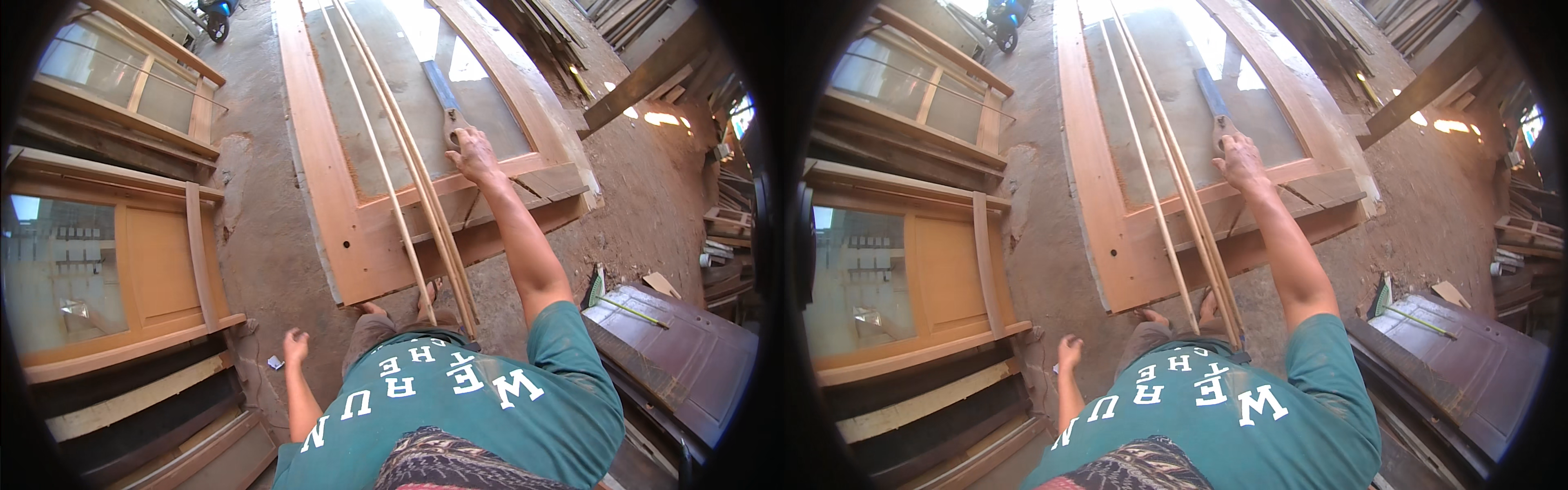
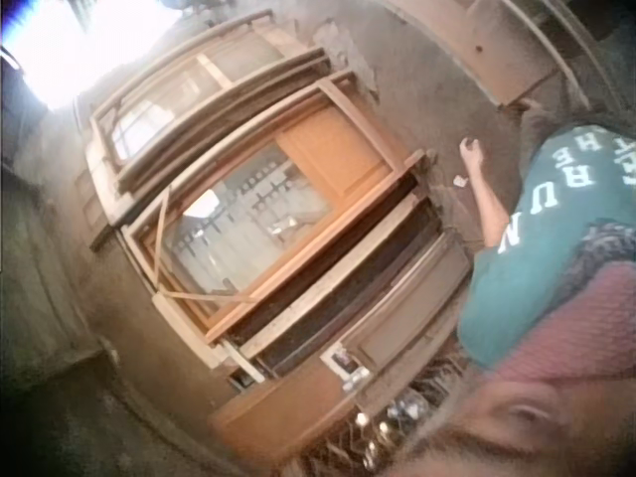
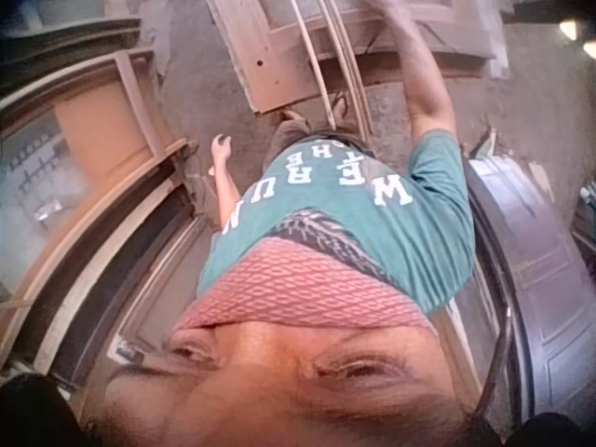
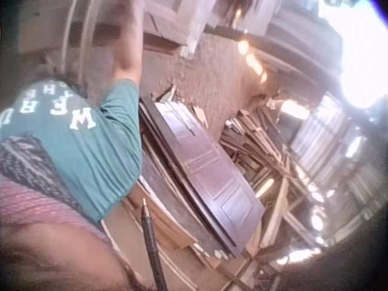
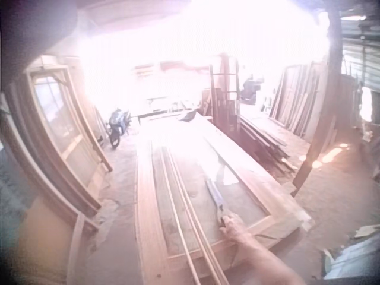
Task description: The person gathers thin wooden strips and a hand saw in a cluttered workshop. They place the strips on a large wooden frame with glass, then use the hand saw to cut a piece of wood on the frame. Finally, they use a pencil to mark the wooden strips.
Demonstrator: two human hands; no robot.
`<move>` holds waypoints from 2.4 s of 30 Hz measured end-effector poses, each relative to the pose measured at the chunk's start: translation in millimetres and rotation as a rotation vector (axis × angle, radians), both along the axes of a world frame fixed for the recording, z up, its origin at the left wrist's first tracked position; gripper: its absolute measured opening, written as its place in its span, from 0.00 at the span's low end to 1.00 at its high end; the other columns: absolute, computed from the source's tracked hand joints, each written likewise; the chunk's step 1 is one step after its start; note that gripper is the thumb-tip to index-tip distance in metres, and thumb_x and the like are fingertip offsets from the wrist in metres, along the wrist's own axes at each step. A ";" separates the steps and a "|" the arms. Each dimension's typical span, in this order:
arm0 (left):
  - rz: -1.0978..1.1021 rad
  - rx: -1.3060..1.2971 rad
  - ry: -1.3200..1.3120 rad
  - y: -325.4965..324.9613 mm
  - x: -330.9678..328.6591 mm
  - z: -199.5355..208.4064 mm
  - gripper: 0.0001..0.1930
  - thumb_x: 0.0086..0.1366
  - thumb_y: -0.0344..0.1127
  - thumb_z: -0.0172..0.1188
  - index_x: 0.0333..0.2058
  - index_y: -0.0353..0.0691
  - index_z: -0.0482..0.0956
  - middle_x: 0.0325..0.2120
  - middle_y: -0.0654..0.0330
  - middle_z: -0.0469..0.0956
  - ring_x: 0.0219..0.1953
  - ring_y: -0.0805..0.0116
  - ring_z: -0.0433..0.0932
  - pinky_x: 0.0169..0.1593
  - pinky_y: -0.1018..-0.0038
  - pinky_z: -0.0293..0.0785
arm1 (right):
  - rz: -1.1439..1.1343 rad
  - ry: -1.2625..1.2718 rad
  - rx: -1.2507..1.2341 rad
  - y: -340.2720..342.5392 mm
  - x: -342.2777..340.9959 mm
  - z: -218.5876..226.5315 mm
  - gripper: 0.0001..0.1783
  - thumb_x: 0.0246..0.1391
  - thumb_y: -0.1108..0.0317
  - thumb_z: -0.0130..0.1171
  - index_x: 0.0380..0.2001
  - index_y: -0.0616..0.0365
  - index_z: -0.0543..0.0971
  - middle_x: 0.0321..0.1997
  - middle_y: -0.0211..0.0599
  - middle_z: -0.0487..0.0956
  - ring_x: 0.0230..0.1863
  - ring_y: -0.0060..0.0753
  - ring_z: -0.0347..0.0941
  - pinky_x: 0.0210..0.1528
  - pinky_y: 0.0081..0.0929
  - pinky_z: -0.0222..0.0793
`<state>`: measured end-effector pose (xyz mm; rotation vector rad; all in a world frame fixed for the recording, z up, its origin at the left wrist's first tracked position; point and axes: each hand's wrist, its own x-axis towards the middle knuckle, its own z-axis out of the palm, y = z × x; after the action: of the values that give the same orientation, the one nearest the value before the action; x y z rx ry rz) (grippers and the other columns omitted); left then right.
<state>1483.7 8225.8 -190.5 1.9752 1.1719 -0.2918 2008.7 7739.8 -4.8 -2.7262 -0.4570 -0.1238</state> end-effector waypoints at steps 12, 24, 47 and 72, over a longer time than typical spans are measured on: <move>0.256 -0.500 0.350 73.0 -68.5 -48.6 0.23 0.75 0.40 0.64 0.65 0.45 0.76 0.50 0.61 0.86 0.41 0.65 0.85 0.38 0.65 0.81 | -0.261 0.405 -0.260 150.7 -97.5 66.8 0.68 0.53 0.31 0.72 0.83 0.54 0.49 0.62 0.67 0.79 0.69 0.64 0.75 0.73 0.55 0.69; 0.374 -0.392 -0.020 272.9 37.2 -20.9 0.25 0.78 0.39 0.60 0.70 0.46 0.71 0.57 0.58 0.83 0.54 0.60 0.85 0.54 0.62 0.80 | -0.461 0.299 0.419 182.9 -105.1 23.1 0.29 0.55 0.67 0.64 0.59 0.66 0.80 0.43 0.54 0.87 0.45 0.44 0.86 0.49 0.38 0.80; -0.155 -0.349 0.434 363.6 274.0 -34.2 0.23 0.73 0.38 0.66 0.65 0.42 0.78 0.51 0.55 0.87 0.42 0.62 0.87 0.35 0.67 0.81 | -0.671 0.027 -0.004 307.0 -58.9 9.0 0.34 0.59 0.60 0.74 0.68 0.54 0.77 0.67 0.48 0.72 0.70 0.55 0.67 0.68 0.57 0.65; -1.096 -0.109 -0.541 332.1 829.5 148.0 0.21 0.76 0.33 0.63 0.64 0.35 0.78 0.53 0.47 0.86 0.56 0.57 0.85 0.59 0.62 0.81 | -1.104 -0.029 -0.098 408.6 4.4 -21.0 0.13 0.65 0.70 0.59 0.51 0.54 0.83 0.52 0.40 0.79 0.59 0.50 0.74 0.62 0.54 0.68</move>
<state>2313.2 8558.0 -42.5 2.2140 -0.3270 -0.3158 2013.1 8148.4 -25.7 -2.7276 1.0862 -0.4196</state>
